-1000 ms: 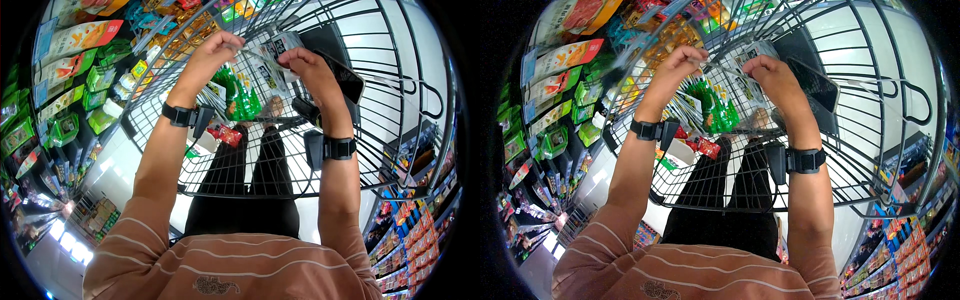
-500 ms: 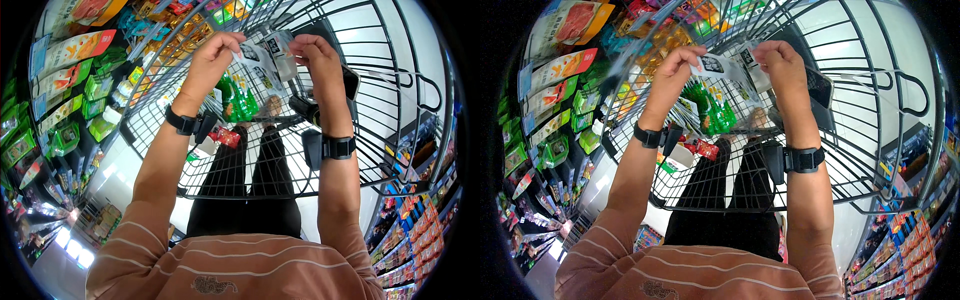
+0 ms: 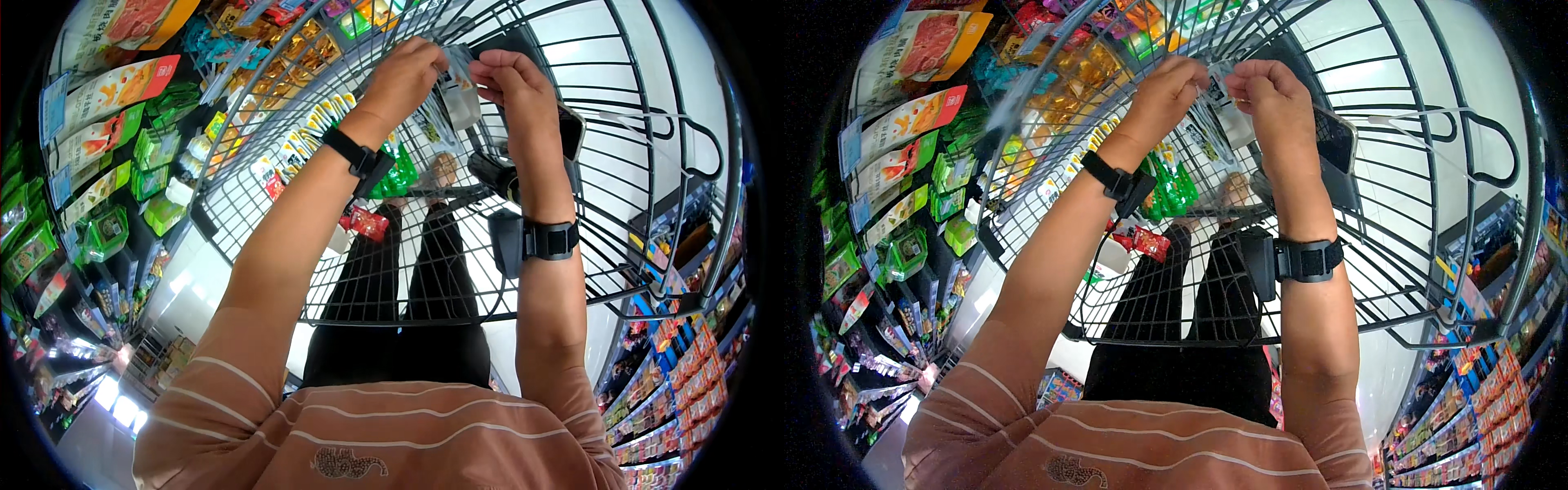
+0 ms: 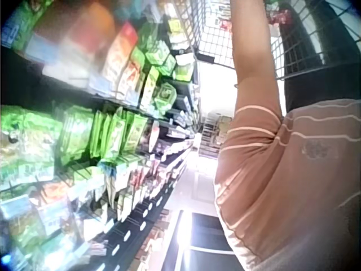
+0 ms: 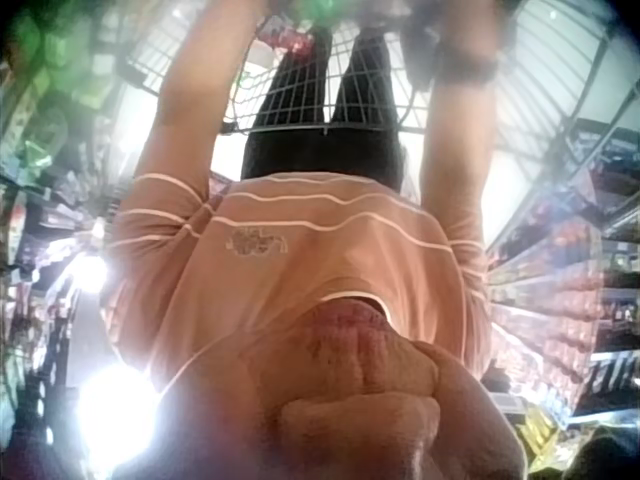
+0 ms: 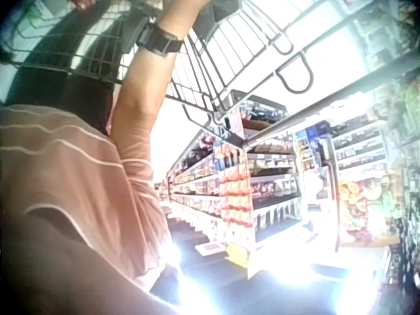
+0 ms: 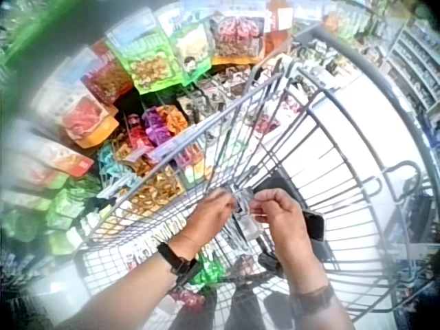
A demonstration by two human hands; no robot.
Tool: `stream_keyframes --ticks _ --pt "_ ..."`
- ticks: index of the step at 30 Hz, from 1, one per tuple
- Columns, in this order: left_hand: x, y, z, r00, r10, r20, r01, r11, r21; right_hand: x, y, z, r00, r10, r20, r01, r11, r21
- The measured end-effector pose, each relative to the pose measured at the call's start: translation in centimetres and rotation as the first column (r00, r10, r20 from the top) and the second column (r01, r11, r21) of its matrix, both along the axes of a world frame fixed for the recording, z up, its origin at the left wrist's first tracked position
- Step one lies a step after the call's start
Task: The person sorts packets of snack food inside a shopping cart and then places one packet onto a shelf in the aisle.
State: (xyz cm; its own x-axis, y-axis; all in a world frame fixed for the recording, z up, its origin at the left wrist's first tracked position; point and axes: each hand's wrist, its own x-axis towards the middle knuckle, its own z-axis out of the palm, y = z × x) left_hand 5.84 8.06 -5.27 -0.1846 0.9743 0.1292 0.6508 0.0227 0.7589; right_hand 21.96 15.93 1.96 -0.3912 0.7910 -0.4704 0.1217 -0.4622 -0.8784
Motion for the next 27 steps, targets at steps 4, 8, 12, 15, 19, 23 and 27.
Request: stream_keyframes --ticks 4,8,12,15,19,23,27 --pt "0.0 -0.3 -1.2 0.994 0.113 -0.001 -0.113 0.993 0.026 0.2 0.1 -0.2 1.000 0.012 0.005 -0.012 1.000 0.019" --pt "-0.7 -2.6 -4.5 0.980 0.187 0.068 -0.156 0.933 -0.324 0.2 0.2 -0.5 1.000 0.005 -0.011 -0.005 1.000 0.002" --pt "0.0 -5.6 -8.6 0.991 0.128 0.030 -0.101 0.890 -0.444 0.1 -0.1 -0.3 1.000 0.015 0.012 -0.015 1.000 0.011" --pt "-0.1 -6.3 -10.8 0.993 0.116 -0.029 -0.116 0.879 -0.462 -0.1 -0.2 -0.4 1.000 0.013 -0.005 -0.013 1.000 -0.005" --pt "-0.6 -6.1 -11.7 0.997 0.071 -0.020 -0.070 0.836 -0.545 -0.2 -0.3 -0.2 1.000 0.027 0.013 -0.027 1.000 -0.002" --pt "-0.5 -6.5 -11.9 0.995 0.091 0.038 -0.053 0.818 -0.573 -0.1 -0.3 -0.2 0.999 0.036 0.018 -0.036 0.999 0.004" --pt "-0.1 -6.1 -11.6 0.995 0.096 0.024 -0.065 0.816 -0.574 0.0 -0.2 -0.4 0.999 0.042 0.013 -0.042 0.999 -0.003"
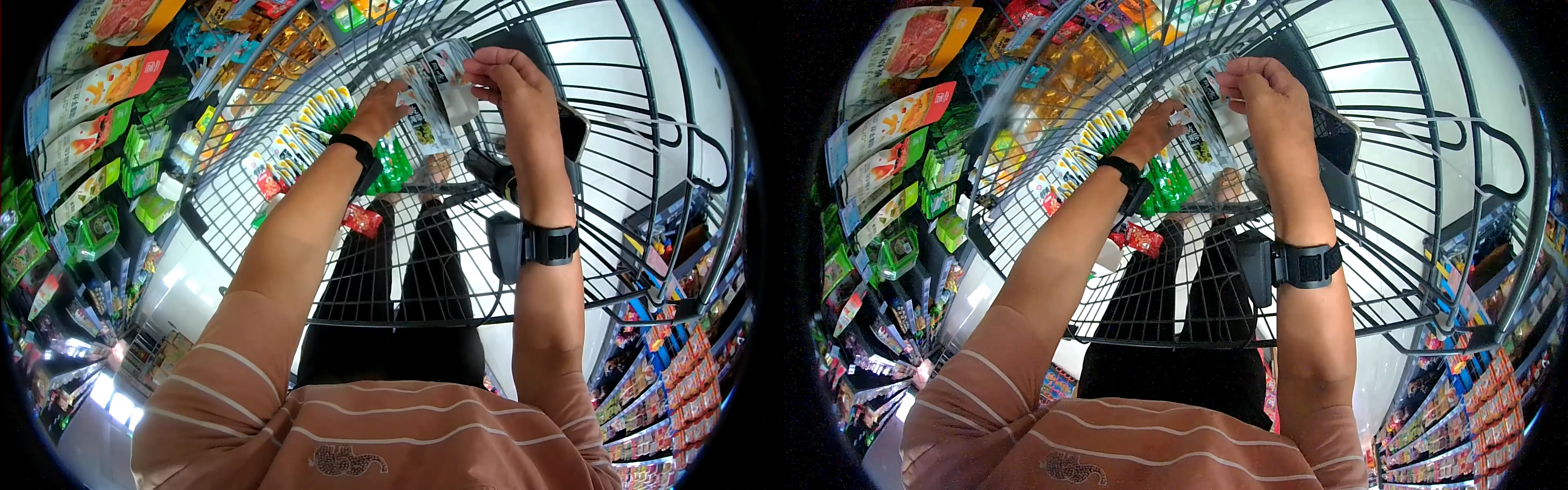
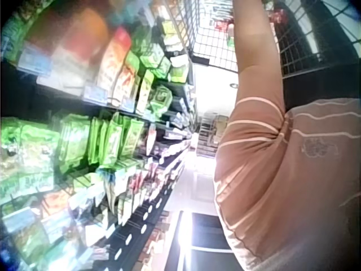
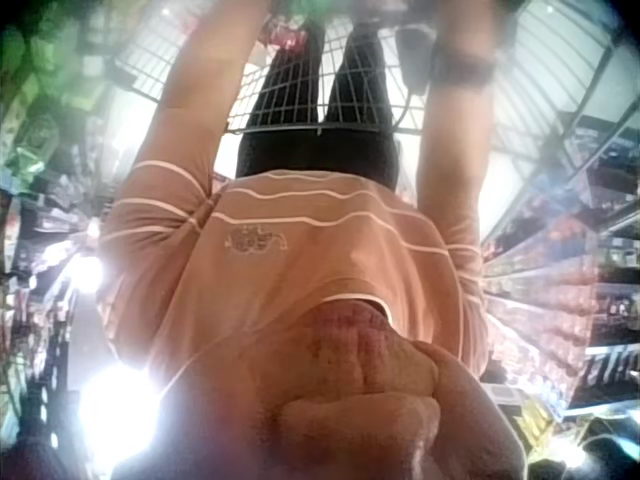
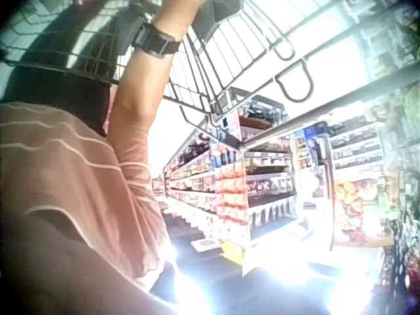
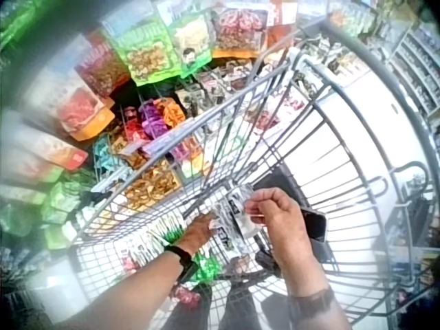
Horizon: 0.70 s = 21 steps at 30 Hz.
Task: The person sorts packets of snack food inside a shopping cart and then places one packet onto a shelf in the aisle.
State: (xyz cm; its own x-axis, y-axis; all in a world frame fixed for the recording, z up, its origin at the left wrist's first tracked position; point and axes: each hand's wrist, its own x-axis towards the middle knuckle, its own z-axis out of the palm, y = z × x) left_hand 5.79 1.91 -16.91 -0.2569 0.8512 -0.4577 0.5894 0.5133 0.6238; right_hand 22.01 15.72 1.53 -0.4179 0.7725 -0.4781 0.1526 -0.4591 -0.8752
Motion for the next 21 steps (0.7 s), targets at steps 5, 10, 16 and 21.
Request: stream_keyframes --ticks 5,10,16,21 --pt "0.7 0.4 0.1 0.997 -0.002 -0.083 0.000 1.000 -0.024 -0.1 -0.1 -0.1 1.000 0.014 -0.016 -0.014 1.000 0.004" --pt "2.1 0.7 -0.3 0.981 0.011 -0.195 -0.037 0.991 -0.128 0.1 -0.1 -0.4 1.000 0.013 -0.005 -0.013 1.000 -0.002" --pt "0.9 -0.4 -1.1 0.978 -0.044 -0.202 0.039 0.999 -0.029 -0.3 -0.1 -0.2 1.000 0.027 -0.010 -0.027 1.000 0.001" --pt "0.1 -1.5 1.7 0.970 0.138 0.201 -0.151 0.987 0.049 0.0 -0.2 -0.4 0.999 0.035 -0.010 -0.035 0.999 -0.024"
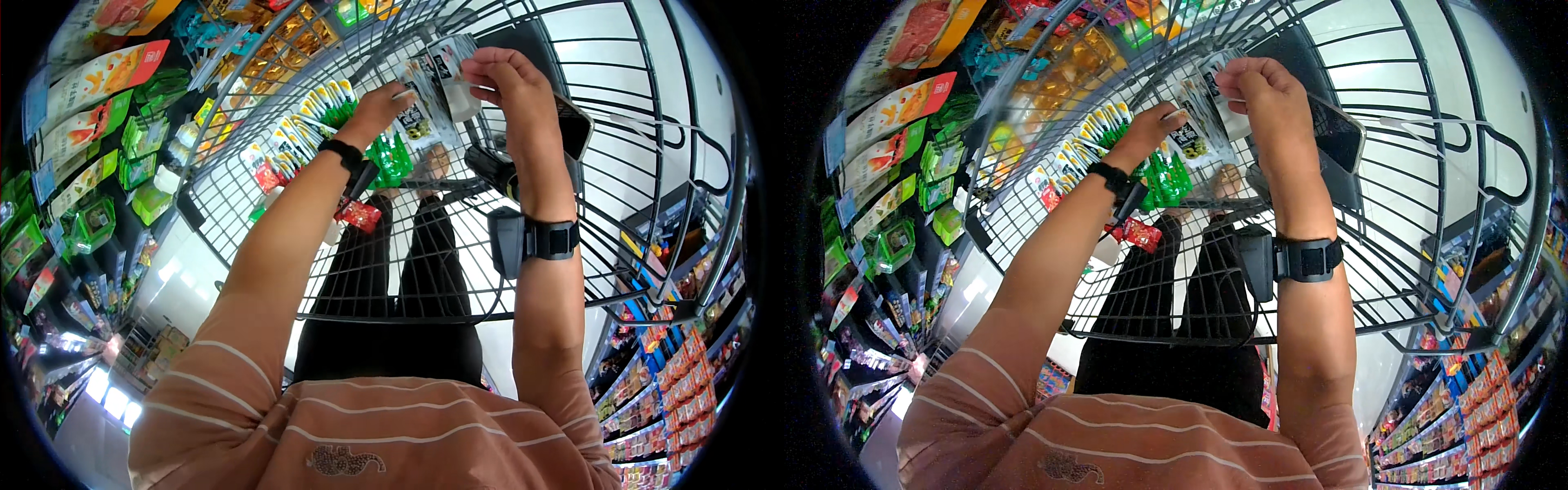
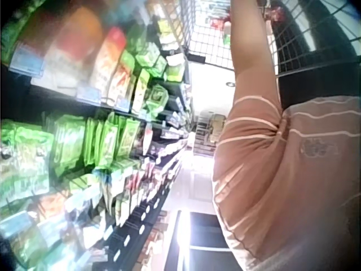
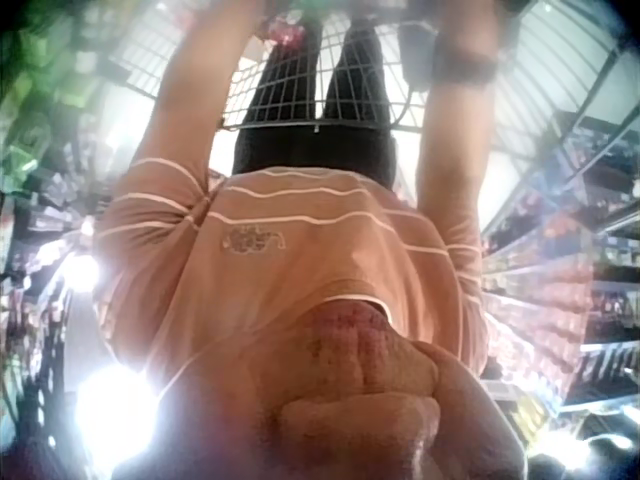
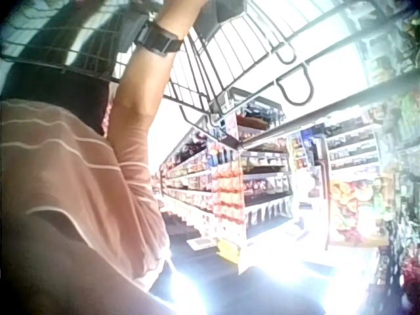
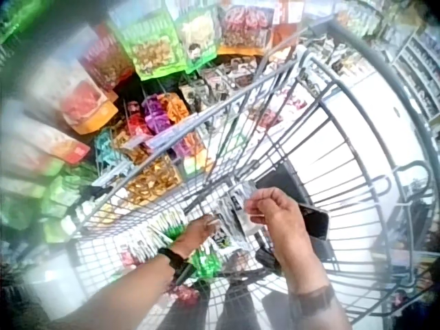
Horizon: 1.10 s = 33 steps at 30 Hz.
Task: The person sorts packets of snack food inside a shopping cart and then places one packet onto a shelf in the aisle.
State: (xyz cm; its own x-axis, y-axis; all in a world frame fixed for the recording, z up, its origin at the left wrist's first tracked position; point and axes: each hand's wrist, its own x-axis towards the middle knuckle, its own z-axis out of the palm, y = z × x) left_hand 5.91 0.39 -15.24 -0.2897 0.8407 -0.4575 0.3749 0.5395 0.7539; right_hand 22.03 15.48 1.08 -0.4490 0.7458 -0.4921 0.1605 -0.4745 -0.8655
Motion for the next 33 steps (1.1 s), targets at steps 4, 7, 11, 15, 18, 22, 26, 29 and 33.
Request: stream_keyframes --ticks 4,7,11,15,18,22,26,29,33 --pt "-1.8 0.5 4.9 0.966 0.164 0.201 -0.153 0.986 -0.068 -0.2 -0.4 -0.3 0.995 0.086 0.045 -0.085 0.996 -0.021" --pt "-2.9 1.4 9.4 0.913 0.243 0.327 -0.232 0.970 -0.072 0.1 -0.6 -1.2 0.982 0.176 0.070 -0.173 0.984 -0.045" --pt "-4.4 2.4 13.1 0.895 0.247 0.371 -0.275 0.961 0.024 -0.2 -1.6 -1.5 0.955 0.289 0.064 -0.273 0.943 -0.190" --pt "-5.0 2.9 14.6 0.840 0.291 0.457 -0.351 0.935 0.050 -0.9 -2.2 0.1 0.950 0.311 0.015 -0.287 0.895 -0.341" --pt "-5.4 2.9 14.6 0.784 0.332 0.524 -0.419 0.907 0.052 -1.0 -2.2 0.3 0.944 0.329 -0.007 -0.312 0.890 -0.333" --pt "-5.5 2.7 14.2 0.703 0.397 0.591 -0.507 0.862 0.024 -1.2 -2.0 0.2 0.956 0.289 -0.058 -0.290 0.887 -0.359" --pt "-5.2 2.6 13.6 0.594 0.394 0.702 -0.573 0.819 0.024 -0.9 -1.9 -0.3 0.967 0.251 -0.054 -0.252 0.890 -0.381" --pt "-5.4 2.4 13.5 0.557 0.393 0.731 -0.597 0.802 0.024 -1.2 -2.0 0.4 0.971 0.229 -0.061 -0.235 0.891 -0.389" --pt "-5.3 2.7 13.4 0.550 0.381 0.743 -0.594 0.804 0.028 -1.0 -1.7 0.2 0.969 0.234 -0.084 -0.248 0.877 -0.411"
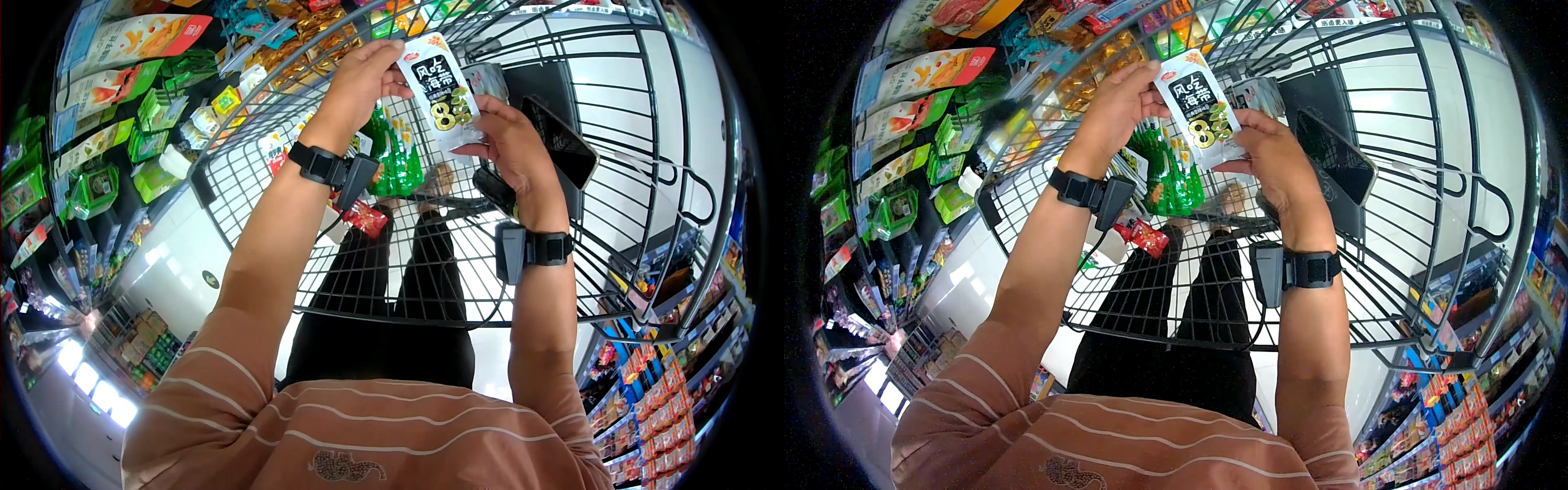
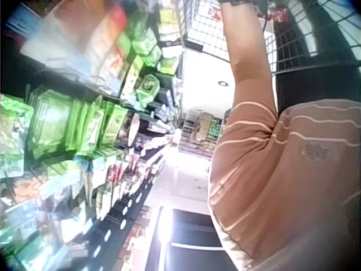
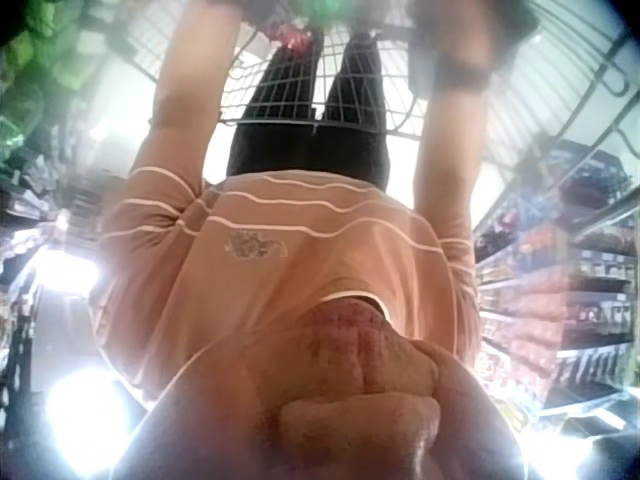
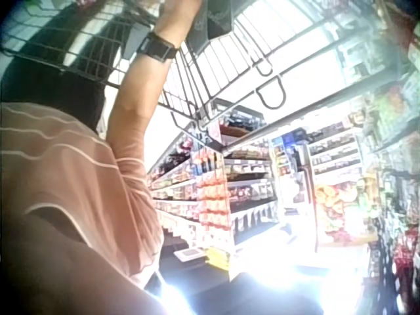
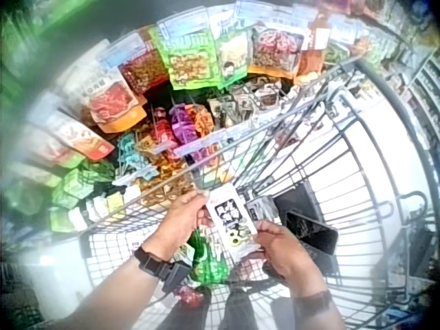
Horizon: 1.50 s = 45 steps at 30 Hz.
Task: The person sorts packets of snack food inside a shopping cart and then places one packet onto a shelf in the aisle.
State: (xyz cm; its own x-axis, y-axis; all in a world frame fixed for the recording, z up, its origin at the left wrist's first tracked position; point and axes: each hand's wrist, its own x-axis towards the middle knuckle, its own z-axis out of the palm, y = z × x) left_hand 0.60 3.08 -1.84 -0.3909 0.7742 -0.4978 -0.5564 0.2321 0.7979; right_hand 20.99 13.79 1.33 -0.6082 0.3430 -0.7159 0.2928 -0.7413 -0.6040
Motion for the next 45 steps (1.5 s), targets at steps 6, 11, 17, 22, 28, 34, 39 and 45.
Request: stream_keyframes --ticks 6,11,17,22,28,34,39,45 --pt "0.0 -0.2 -0.2 1.000 -0.007 -0.009 0.007 1.000 0.004 -0.1 0.0 0.3 1.000 -0.003 0.005 0.003 1.000 -0.009" --pt "0.1 -0.5 -0.4 1.000 -0.003 0.008 0.002 1.000 0.027 -0.3 -0.1 0.5 1.000 -0.013 0.017 0.013 1.000 -0.008" --pt "0.6 -0.4 0.2 0.999 0.037 0.027 -0.037 0.999 0.018 0.0 0.1 0.2 1.000 -0.023 0.004 0.023 1.000 -0.008" --pt "0.3 -1.1 0.2 0.998 0.061 -0.034 -0.063 0.997 -0.053 -0.1 0.1 0.5 1.000 -0.003 0.004 0.003 1.000 0.006" --pt "0.5 -1.4 0.9 0.988 0.067 0.136 -0.063 0.997 -0.039 -0.1 0.5 0.7 1.000 0.001 -0.014 -0.001 0.999 -0.044" --pt "0.4 -1.3 1.1 0.983 0.104 0.149 -0.098 0.994 -0.050 0.0 0.4 0.1 0.996 -0.074 -0.057 0.070 0.995 -0.071" --pt "0.2 -1.4 1.3 0.981 0.116 0.158 -0.113 0.993 -0.027 -0.2 0.5 0.5 0.996 -0.070 -0.061 0.062 0.991 -0.117" --pt "0.0 -1.2 2.2 0.991 0.070 0.111 -0.069 0.998 -0.014 -0.3 0.6 0.4 0.997 -0.062 -0.055 0.053 0.988 -0.146"
